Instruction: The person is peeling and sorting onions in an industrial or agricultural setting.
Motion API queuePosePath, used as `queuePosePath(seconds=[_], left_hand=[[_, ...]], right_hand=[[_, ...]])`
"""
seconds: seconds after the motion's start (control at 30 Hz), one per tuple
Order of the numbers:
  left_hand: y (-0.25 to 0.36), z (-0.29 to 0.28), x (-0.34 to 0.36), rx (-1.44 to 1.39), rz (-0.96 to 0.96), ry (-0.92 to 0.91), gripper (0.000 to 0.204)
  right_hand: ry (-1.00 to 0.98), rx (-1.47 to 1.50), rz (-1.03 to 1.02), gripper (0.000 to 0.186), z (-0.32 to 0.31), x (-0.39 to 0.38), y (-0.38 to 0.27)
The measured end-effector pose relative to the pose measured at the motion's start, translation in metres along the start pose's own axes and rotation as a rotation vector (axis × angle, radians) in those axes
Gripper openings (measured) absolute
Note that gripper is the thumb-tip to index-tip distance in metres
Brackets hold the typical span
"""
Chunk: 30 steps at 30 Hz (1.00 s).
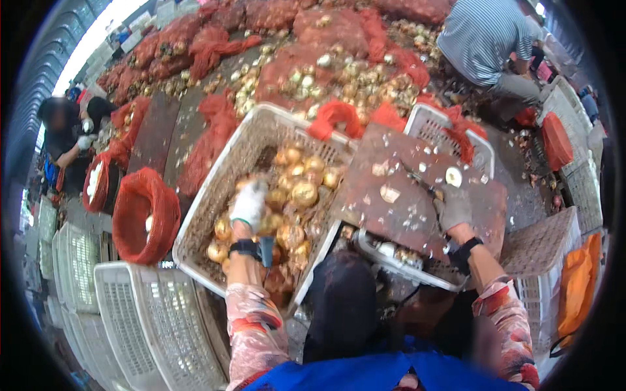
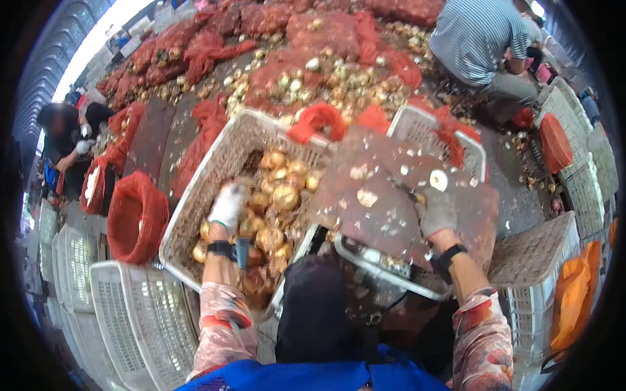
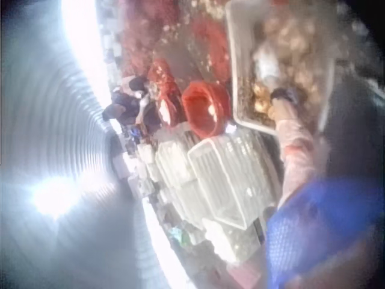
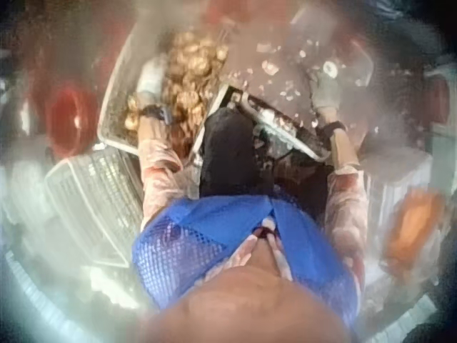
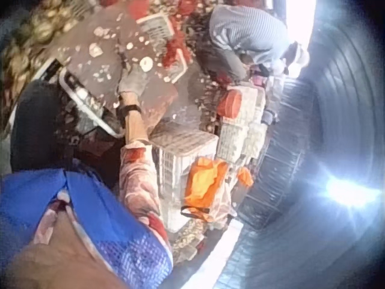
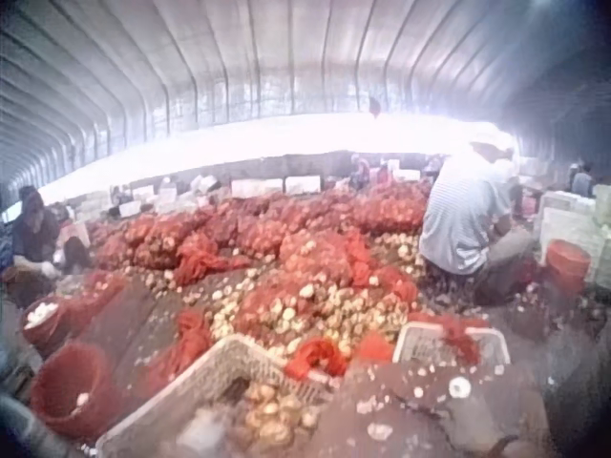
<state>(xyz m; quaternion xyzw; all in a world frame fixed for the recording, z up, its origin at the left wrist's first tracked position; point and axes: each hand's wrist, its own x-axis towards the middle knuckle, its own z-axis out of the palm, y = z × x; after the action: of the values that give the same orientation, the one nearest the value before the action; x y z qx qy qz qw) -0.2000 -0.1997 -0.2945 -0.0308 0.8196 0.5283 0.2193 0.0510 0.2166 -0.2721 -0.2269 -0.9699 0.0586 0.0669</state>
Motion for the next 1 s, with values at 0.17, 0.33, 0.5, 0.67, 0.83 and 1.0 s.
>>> queuePosePath(seconds=[0.17,0.33,0.5,0.67,0.83,1.0], left_hand=[[-0.035,-0.069,-0.01,-0.132,0.087,0.185,0.034],[-0.04,-0.042,-0.009,0.101,0.116,0.117,0.03],[0.0,0.033,-0.004,0.452,0.421,-0.109,0.03],[-0.04,0.112,0.02,1.005,0.522,-0.239,0.03],[-0.029,0.106,0.028,0.942,0.529,-0.218,0.032],[0.002,-0.007,0.011,0.703,0.153,-0.04,0.047]], right_hand=[[0.052,-0.019,-0.015,0.033,0.0,0.001,-0.004],[0.04,-0.043,-0.023,0.033,0.01,0.002,-0.004],[0.014,-0.037,-0.017,0.034,0.004,0.001,-0.012],[0.04,0.003,-0.059,0.034,0.007,0.002,-0.009],[0.039,-0.05,-0.02,0.038,0.01,0.0,-0.003],[0.067,-0.027,-0.026,0.038,0.011,-0.001,0.001]])
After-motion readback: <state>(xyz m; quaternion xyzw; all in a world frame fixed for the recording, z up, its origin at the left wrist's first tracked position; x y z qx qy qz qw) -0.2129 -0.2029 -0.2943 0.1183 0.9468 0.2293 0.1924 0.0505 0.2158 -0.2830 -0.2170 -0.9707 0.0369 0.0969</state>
